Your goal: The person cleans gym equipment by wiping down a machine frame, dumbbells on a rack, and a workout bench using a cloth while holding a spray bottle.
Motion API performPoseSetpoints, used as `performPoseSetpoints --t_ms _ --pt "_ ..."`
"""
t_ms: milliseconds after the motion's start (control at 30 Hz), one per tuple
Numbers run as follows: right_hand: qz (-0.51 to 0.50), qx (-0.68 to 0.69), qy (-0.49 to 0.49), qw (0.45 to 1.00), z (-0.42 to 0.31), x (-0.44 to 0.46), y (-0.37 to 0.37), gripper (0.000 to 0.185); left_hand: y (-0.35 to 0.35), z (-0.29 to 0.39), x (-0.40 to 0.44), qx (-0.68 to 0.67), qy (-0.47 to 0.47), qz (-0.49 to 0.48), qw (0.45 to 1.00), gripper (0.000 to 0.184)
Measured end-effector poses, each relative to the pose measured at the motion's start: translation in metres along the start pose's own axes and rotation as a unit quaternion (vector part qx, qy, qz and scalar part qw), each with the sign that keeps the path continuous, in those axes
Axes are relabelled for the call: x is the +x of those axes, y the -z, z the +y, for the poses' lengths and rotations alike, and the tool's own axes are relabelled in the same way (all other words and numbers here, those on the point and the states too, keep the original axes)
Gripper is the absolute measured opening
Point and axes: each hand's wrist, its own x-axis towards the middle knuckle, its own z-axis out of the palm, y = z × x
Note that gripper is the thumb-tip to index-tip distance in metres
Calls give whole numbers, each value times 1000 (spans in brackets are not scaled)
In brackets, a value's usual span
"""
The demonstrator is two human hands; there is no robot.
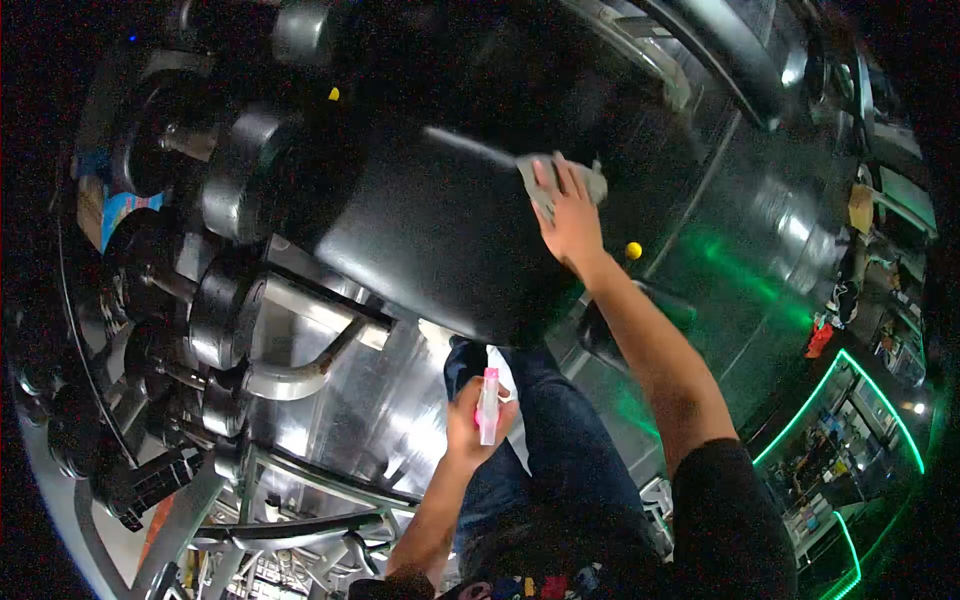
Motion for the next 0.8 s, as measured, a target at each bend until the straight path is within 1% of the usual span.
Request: performPoseSetpoints --t_ms 33,67,100,200,233,300,333,367,467,533,567,633,667,700,767,800 --pt "6 -22 -8 1000 -13 23 -8 57 0 0 -3 9 0 -4 1000 24" --pt "-9 5 -4 1000 -25 47 -15 56 1 1 -6 4 15 -13 1000 24" --pt "-23 31 1 999 -35 65 -22 54 3 2 -11 -5 64 -31 997 22" --pt "-16 30 -14 999 -53 84 -36 55 1 -1 -17 -27 77 -32 996 20" --pt "-14 30 -20 999 -51 75 -32 55 1 -1 -19 -35 83 -32 995 20" --pt "7 -20 38 999 -49 45 -16 60 5 0 -20 -44 83 -37 995 20" --pt "-6 5 37 999 -48 23 -3 70 7 0 -20 -15 50 -45 998 21" --pt "-28 -11 51 998 -41 0 3 74 10 0 -21 13 17 -52 998 21" --pt "-72 -63 99 991 -7 -90 -7 86 20 -1 -24 10 -18 -44 999 22" --pt "-153 -65 74 983 0 -148 1 85 28 -7 -27 -6 -6 -38 999 22" --pt "-155 -67 76 983 -7 -161 -2 85 33 -11 -30 -20 10 -35 999 22" --pt "-151 -104 36 982 -16 -176 -7 83 41 -19 -34 -24 29 -32 999 22" --pt "-108 -76 46 990 -23 -170 -13 78 43 -22 -37 -24 47 -32 998 22" --pt "-111 -77 47 990 -30 -161 -21 78 43 -25 -39 -27 49 -31 998 22" --pt "-80 -26 138 987 -57 -130 -34 75 44 -29 -44 -25 28 -8 999 22" --pt "-72 28 141 987 -77 -113 -39 73 45 -31 -47 -27 30 -6 999 22"
